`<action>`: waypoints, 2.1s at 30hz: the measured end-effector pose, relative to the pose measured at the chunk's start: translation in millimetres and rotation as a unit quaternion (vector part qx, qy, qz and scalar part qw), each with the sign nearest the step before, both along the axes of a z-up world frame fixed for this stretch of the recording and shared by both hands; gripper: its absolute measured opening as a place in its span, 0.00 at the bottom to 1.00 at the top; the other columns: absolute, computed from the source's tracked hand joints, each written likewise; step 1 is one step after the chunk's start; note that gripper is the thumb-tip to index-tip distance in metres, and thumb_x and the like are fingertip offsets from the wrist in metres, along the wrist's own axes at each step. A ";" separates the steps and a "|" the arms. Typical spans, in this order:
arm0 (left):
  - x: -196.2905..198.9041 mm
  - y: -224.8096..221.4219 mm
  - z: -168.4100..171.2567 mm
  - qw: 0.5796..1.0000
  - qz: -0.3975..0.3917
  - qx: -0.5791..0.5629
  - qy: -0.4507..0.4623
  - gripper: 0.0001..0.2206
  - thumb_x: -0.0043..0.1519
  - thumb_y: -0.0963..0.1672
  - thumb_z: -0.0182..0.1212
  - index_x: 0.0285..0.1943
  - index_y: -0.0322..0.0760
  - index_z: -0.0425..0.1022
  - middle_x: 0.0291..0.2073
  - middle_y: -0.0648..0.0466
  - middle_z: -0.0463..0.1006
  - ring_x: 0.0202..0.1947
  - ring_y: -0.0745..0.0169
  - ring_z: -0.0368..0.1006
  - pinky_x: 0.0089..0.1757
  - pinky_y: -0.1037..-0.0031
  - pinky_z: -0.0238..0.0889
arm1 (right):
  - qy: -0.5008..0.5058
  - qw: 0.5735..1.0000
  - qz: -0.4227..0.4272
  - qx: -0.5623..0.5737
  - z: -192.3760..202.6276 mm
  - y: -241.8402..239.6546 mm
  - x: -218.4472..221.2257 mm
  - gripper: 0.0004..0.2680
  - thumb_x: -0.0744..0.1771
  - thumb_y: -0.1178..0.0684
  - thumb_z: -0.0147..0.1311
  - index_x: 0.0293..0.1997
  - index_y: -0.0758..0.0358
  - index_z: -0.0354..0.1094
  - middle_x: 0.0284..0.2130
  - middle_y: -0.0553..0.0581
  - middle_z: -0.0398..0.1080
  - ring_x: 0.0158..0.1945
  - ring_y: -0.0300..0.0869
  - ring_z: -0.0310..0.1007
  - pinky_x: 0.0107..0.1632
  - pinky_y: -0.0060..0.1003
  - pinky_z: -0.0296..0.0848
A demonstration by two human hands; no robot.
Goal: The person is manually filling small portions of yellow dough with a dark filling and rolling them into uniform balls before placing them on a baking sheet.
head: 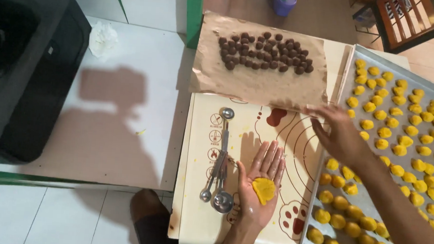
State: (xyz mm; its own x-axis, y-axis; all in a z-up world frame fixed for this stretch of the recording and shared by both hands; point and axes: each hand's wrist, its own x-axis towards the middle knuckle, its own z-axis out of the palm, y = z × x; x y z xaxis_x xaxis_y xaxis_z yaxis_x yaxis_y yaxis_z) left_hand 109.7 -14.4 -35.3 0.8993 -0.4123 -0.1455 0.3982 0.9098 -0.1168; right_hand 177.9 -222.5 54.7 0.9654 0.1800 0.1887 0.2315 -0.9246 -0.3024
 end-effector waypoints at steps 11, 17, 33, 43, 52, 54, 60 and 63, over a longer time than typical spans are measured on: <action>4.4 7.1 23.4 0.990 -0.033 -0.019 0.133 0.39 0.65 0.61 0.31 0.75 0.31 0.62 0.72 0.39 0.65 0.74 0.43 0.59 0.67 0.59 0.52 | 0.014 0.991 -0.042 -0.128 -58.9 -17.7 152.7 0.20 0.68 0.57 0.52 0.71 0.59 0.61 0.58 0.71 0.68 0.67 0.64 0.60 0.69 0.70 0.50; 2.3 6.4 19.3 0.993 -0.046 -0.023 0.109 0.38 0.65 0.60 0.32 0.75 0.33 0.63 0.73 0.41 0.65 0.74 0.46 0.59 0.67 0.61 0.53 | -0.021 0.996 -0.036 -0.077 -62.3 -11.6 155.6 0.10 0.69 0.58 0.59 0.55 0.67 0.70 0.51 0.68 0.74 0.54 0.58 0.73 0.57 0.58 0.72; 0.3 4.1 5.9 0.999 -0.032 -0.012 0.024 0.36 0.66 0.60 0.34 0.75 0.35 0.62 0.72 0.44 0.64 0.74 0.49 0.59 0.69 0.61 0.50 | 0.018 0.991 -0.056 0.119 -15.9 16.9 89.2 0.10 0.68 0.63 0.60 0.55 0.67 0.70 0.47 0.65 0.76 0.39 0.49 0.75 0.38 0.37 0.77; -12.1 -1.0 6.9 0.996 -0.064 -0.050 -0.028 0.34 0.71 0.60 0.30 0.75 0.39 0.64 0.69 0.47 0.68 0.69 0.53 0.66 0.65 0.62 0.58 | 0.074 0.987 0.027 0.138 20.5 81.7 -114.2 0.12 0.62 0.55 0.63 0.50 0.57 0.76 0.48 0.54 0.80 0.53 0.43 0.79 0.66 0.50 0.70; -32.8 3.0 40.6 0.992 -0.096 0.009 -0.076 0.35 0.68 0.61 0.34 0.75 0.40 0.62 0.73 0.47 0.64 0.72 0.52 0.61 0.70 0.59 0.51 | -0.051 0.986 0.146 0.067 16.5 87.8 -143.4 0.12 0.64 0.51 0.61 0.52 0.58 0.76 0.49 0.57 0.75 0.55 0.51 0.70 0.56 0.46 0.73; -36.4 1.2 39.7 0.992 -0.084 0.016 -0.095 0.34 0.69 0.60 0.34 0.75 0.40 0.62 0.73 0.45 0.63 0.73 0.51 0.60 0.70 0.59 0.52 | -0.063 0.986 0.140 0.066 16.6 87.2 -147.6 0.12 0.64 0.52 0.63 0.52 0.56 0.78 0.49 0.56 0.75 0.56 0.50 0.69 0.58 0.46 0.71; -40.6 1.7 37.6 0.988 -0.096 0.033 -0.118 0.34 0.68 0.61 0.34 0.76 0.41 0.61 0.74 0.47 0.62 0.73 0.52 0.60 0.70 0.58 0.51 | 0.025 0.991 0.109 0.067 23.8 82.2 -157.4 0.16 0.64 0.48 0.61 0.60 0.49 0.74 0.53 0.53 0.73 0.60 0.50 0.65 0.59 0.52 0.70; -40.7 4.9 39.5 0.984 -0.097 0.038 -0.148 0.34 0.67 0.60 0.37 0.79 0.43 0.56 0.76 0.49 0.60 0.75 0.56 0.56 0.68 0.65 0.51 | 0.020 0.993 0.056 0.100 33.7 85.0 -163.8 0.15 0.67 0.49 0.56 0.60 0.57 0.72 0.47 0.54 0.74 0.52 0.46 0.68 0.53 0.41 0.70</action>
